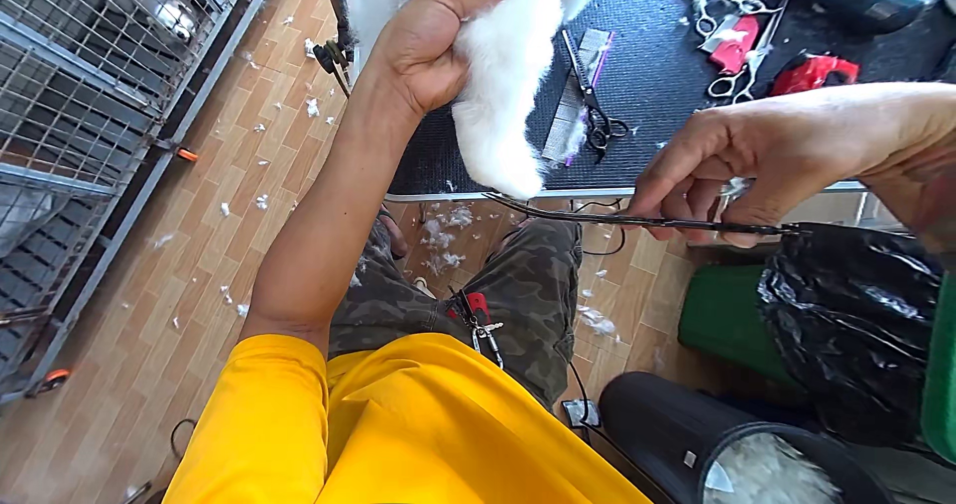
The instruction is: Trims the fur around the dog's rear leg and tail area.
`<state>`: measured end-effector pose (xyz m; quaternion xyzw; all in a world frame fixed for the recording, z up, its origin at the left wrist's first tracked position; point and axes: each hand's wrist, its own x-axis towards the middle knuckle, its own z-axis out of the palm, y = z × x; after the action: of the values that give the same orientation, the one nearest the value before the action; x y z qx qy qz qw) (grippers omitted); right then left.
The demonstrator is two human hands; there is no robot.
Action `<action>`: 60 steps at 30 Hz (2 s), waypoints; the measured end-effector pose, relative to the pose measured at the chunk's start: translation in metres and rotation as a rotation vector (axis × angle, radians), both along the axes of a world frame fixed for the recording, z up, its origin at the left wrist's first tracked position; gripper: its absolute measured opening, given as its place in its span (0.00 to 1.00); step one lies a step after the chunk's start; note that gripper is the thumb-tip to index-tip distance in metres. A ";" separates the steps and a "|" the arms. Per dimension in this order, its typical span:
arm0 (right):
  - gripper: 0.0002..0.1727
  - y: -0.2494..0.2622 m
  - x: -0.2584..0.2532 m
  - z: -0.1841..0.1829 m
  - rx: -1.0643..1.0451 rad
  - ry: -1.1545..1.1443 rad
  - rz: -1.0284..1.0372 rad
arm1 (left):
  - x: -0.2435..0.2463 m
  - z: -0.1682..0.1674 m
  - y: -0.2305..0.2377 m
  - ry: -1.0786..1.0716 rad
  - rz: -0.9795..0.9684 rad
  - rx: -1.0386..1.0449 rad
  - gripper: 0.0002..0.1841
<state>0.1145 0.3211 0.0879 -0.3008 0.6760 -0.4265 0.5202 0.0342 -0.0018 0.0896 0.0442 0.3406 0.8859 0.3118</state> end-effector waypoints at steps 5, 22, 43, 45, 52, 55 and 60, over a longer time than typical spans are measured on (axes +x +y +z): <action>0.22 -0.009 0.003 0.005 -0.016 -0.017 -0.034 | 0.001 0.001 0.000 0.004 -0.007 -0.015 0.07; 0.22 -0.022 0.001 0.003 -0.085 -0.079 -0.076 | -0.001 0.002 0.000 0.002 0.015 -0.013 0.07; 0.22 -0.027 0.011 -0.005 -0.124 0.016 -0.148 | -0.001 0.001 0.000 0.010 0.032 -0.014 0.06; 0.22 -0.026 0.007 -0.006 -0.136 0.024 -0.118 | -0.002 0.001 0.000 0.002 0.023 -0.005 0.06; 0.24 -0.031 0.017 -0.004 -0.075 0.030 -0.159 | 0.000 0.000 -0.001 0.040 0.036 -0.027 0.07; 0.25 -0.030 0.012 -0.007 -0.120 -0.016 -0.130 | 0.001 0.001 -0.001 0.034 0.047 -0.028 0.07; 0.22 -0.032 0.014 -0.005 -0.086 0.023 -0.176 | 0.001 0.001 -0.001 0.038 0.059 -0.032 0.07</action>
<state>0.1287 0.2892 0.0829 -0.2673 0.6868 -0.4957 0.4595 0.0348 -0.0030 0.0908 0.0460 0.3619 0.8880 0.2799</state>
